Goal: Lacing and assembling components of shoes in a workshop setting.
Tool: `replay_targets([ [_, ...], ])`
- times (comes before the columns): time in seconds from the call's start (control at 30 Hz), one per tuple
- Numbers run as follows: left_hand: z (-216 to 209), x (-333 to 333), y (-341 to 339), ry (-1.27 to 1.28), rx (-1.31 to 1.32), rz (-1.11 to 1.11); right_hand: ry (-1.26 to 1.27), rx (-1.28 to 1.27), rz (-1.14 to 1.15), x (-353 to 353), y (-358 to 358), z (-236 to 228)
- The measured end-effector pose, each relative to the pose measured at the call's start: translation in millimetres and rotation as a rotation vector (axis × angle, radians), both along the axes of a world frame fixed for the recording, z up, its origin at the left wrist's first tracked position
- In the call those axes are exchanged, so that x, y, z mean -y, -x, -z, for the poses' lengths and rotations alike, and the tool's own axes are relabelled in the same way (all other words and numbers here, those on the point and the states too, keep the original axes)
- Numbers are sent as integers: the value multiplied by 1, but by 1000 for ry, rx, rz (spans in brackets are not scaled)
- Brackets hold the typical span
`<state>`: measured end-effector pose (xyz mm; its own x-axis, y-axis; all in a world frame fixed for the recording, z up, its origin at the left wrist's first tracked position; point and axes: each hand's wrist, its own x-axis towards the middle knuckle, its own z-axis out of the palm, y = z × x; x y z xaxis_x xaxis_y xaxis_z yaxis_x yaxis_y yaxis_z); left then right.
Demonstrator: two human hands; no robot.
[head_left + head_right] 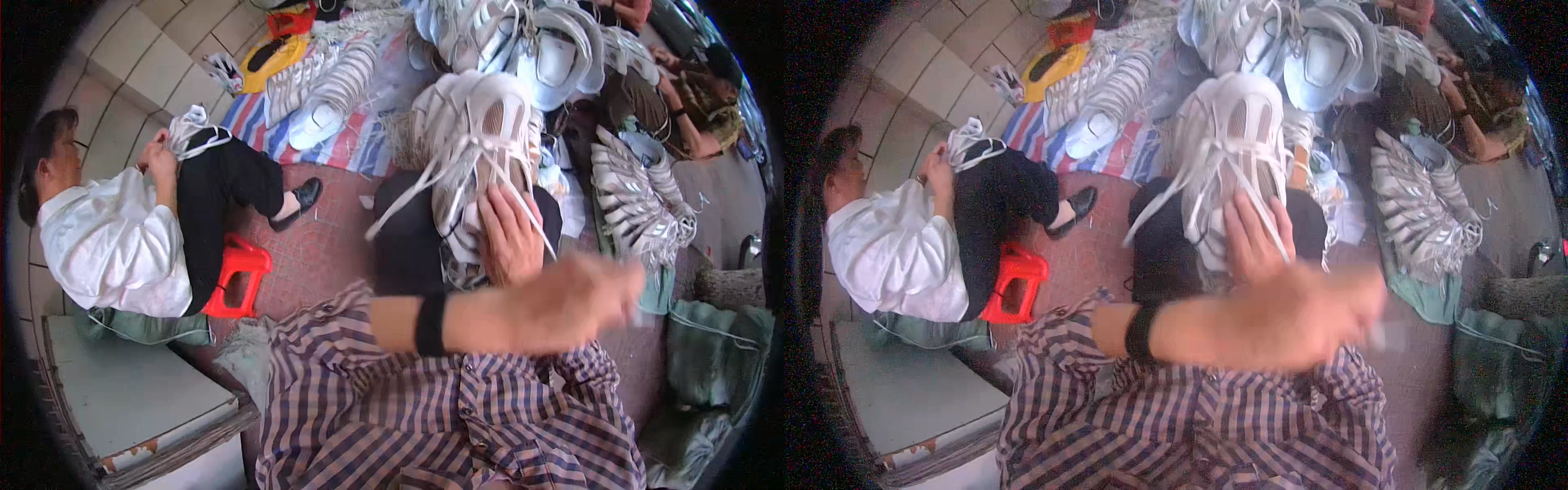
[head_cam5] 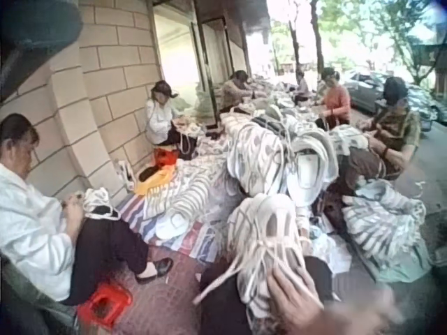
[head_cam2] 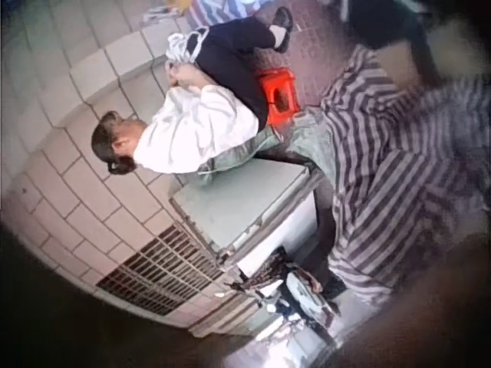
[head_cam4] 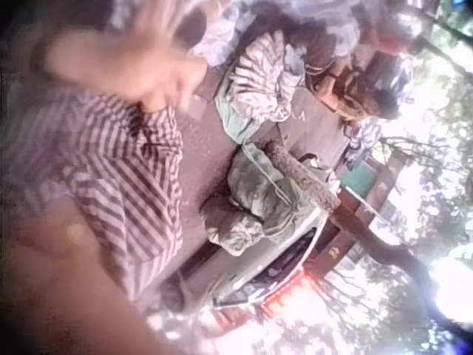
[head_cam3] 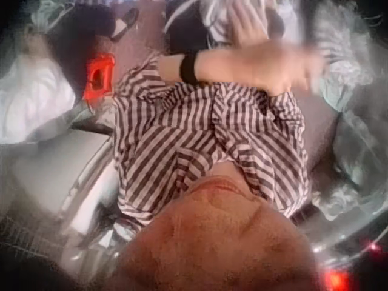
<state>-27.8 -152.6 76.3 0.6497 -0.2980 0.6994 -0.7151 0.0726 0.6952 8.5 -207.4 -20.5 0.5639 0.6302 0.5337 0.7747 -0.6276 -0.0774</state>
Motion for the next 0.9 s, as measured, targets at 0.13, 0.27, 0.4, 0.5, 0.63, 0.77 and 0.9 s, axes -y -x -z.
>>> replay_targets([
  [0.13, 35, -12, 21, -113, -90, -254, -123, -182, -42, -11, 1, -18],
  [0.27, 87, -82, -10, -371, -7, -743, 153, -53, -1, -24, -13, 4],
  [0.4, 100, -121, -44, -640, 341, -898, 191, 7, -10, -25, -21, 0],
  [0.5, 99, -140, -58, -598, 297, -1066, 214, 33, -60, -23, -24, -4],
  [0.63, 104, -150, -45, -392, -426, -978, 33, -269, -235, -2, -17, -28],
  [0.77, 60, -116, -16, 33, -555, -660, -435, -211, -1, 14, -39, -36],
  [0.9, 35, -61, 10, 424, -1226, 206, -333, -305, 52, -7, -66, -12],
])
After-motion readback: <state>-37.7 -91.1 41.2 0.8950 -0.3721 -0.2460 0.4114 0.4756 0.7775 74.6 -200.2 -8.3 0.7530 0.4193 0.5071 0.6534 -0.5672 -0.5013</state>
